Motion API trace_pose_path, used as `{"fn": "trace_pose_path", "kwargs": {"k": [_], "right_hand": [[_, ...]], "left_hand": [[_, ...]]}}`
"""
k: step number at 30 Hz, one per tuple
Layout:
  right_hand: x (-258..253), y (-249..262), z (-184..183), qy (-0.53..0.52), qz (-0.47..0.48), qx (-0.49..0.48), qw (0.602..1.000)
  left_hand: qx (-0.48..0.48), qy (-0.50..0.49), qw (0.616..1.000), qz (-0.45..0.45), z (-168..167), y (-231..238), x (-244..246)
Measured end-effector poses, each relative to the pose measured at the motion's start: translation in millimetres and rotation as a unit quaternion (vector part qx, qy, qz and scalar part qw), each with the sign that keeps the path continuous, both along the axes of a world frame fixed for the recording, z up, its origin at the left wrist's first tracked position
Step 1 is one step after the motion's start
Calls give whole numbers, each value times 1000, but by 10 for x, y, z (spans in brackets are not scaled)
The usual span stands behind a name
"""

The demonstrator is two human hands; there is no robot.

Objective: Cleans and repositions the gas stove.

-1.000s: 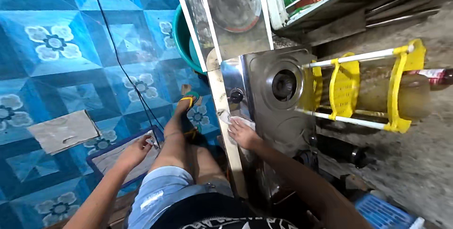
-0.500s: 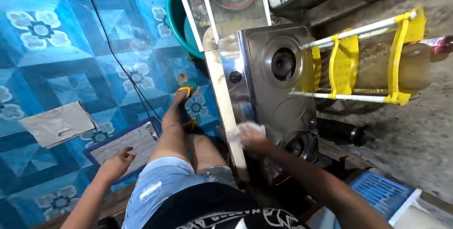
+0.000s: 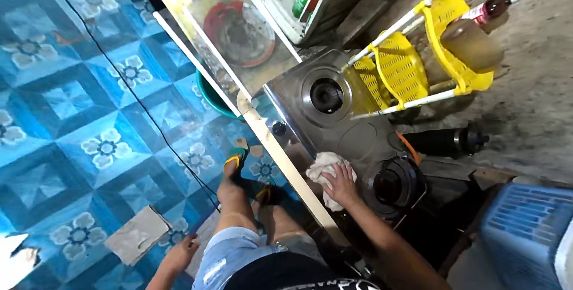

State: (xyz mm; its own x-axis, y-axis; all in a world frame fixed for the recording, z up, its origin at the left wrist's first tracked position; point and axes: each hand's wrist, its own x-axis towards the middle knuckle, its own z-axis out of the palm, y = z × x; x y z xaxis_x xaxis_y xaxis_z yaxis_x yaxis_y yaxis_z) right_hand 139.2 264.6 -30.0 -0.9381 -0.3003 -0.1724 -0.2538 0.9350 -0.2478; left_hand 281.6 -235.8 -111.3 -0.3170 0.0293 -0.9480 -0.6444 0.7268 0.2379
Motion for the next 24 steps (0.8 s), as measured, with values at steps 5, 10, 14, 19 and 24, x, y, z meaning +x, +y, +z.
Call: {"fn": "trace_pose_path", "kwargs": {"k": [5, 10, 14, 19, 24], "right_hand": [[-1339, -957, 24, -109, -75, 2, 991], [-2450, -1849, -196, -16, -130, -74, 989], [-2361, -1939, -102, 14, -196, -170, 966], [-946, -1394, -45, 74, -405, -164, 896], [62, -710, -28, 12, -700, -121, 703]], "left_hand": [[11, 86, 994, -61, 279, 147, -1046], [38, 364, 919, -150, 723, 571, -2319], [159, 523, 808, -221, 1159, 1143, -3134], [290, 566, 681, -363, 1229, 1954, -3687], [346, 460, 615, -539, 1198, 3000, -3507]]}}
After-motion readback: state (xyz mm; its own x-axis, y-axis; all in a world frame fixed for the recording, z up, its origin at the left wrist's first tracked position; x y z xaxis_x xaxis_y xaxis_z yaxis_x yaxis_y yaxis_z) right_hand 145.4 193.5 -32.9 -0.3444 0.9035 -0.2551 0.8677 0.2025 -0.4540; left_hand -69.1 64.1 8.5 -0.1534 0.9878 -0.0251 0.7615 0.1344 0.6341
